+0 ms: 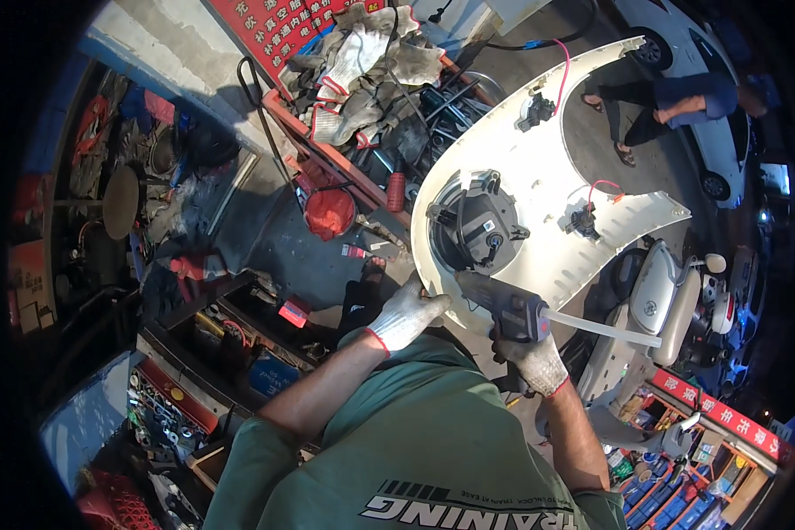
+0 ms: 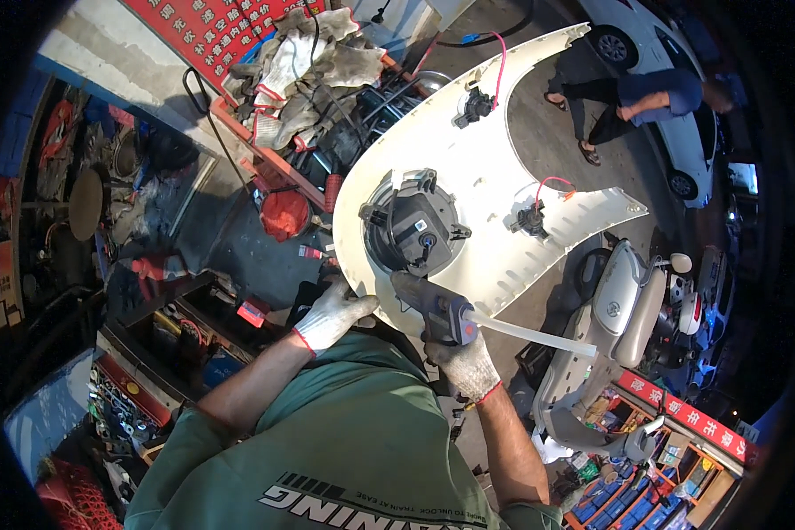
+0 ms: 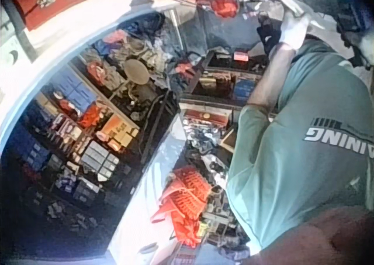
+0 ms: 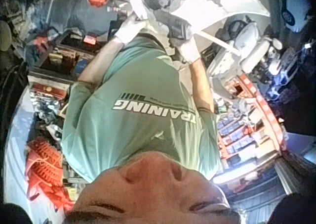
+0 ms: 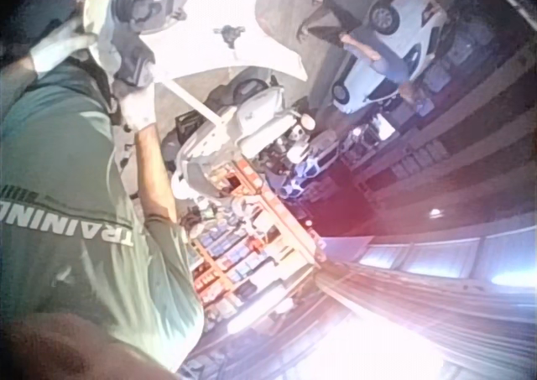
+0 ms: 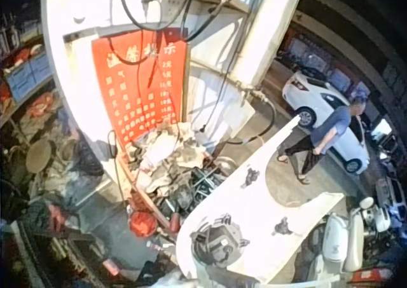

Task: The person aligns a headlight component onto a scooter fairing by hand and secures it by applying glue around its edges using a hot glue gun.

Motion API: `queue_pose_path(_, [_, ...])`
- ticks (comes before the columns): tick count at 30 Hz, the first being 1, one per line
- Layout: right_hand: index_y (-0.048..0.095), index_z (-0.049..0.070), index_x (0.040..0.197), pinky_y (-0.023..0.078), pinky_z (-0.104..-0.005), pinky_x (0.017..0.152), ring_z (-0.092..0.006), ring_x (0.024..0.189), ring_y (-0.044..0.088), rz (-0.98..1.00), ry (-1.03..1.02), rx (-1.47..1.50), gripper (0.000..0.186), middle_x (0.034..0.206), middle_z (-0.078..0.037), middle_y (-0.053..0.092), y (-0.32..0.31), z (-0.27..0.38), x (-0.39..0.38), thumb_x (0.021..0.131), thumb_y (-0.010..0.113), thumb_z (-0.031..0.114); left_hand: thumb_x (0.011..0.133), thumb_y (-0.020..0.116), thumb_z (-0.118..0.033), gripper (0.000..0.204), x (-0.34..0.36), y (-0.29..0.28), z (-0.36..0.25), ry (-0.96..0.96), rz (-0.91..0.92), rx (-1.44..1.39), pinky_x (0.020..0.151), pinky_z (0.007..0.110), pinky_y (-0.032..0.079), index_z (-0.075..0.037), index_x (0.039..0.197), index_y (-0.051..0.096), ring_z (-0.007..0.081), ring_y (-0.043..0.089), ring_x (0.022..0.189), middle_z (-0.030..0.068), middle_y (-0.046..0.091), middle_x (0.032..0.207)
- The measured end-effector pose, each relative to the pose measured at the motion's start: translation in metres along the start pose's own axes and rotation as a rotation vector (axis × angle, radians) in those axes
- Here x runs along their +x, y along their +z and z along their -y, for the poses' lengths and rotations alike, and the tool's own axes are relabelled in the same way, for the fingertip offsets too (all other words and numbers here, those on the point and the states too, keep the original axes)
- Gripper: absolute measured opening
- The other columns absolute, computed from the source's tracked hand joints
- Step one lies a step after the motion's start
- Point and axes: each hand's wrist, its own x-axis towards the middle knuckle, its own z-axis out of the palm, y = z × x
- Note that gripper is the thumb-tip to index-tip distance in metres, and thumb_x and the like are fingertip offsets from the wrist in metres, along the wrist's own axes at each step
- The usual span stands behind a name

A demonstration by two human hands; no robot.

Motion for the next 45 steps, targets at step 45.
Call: queue_pose_path(45, [0.066, 0.000, 0.105, 0.055, -0.0287, 0.062, -0.0150, 0.071, 0.066, 0.017, 0.086, 0.017, 0.022, 0.085, -0.007, 0.068, 0.003, -0.003, 0.001, 0.084, 0.070, 0.006, 0.093, 0.071, -0.033, 0.053, -0.009, -0.001, -0.020, -0.030, -0.022, 0.214, 0.092, 0.034, 0.054, -0.002, 0.133, 0.055, 0.0204, 0.066, 0.103, 0.0129, 0.067, 0.116])
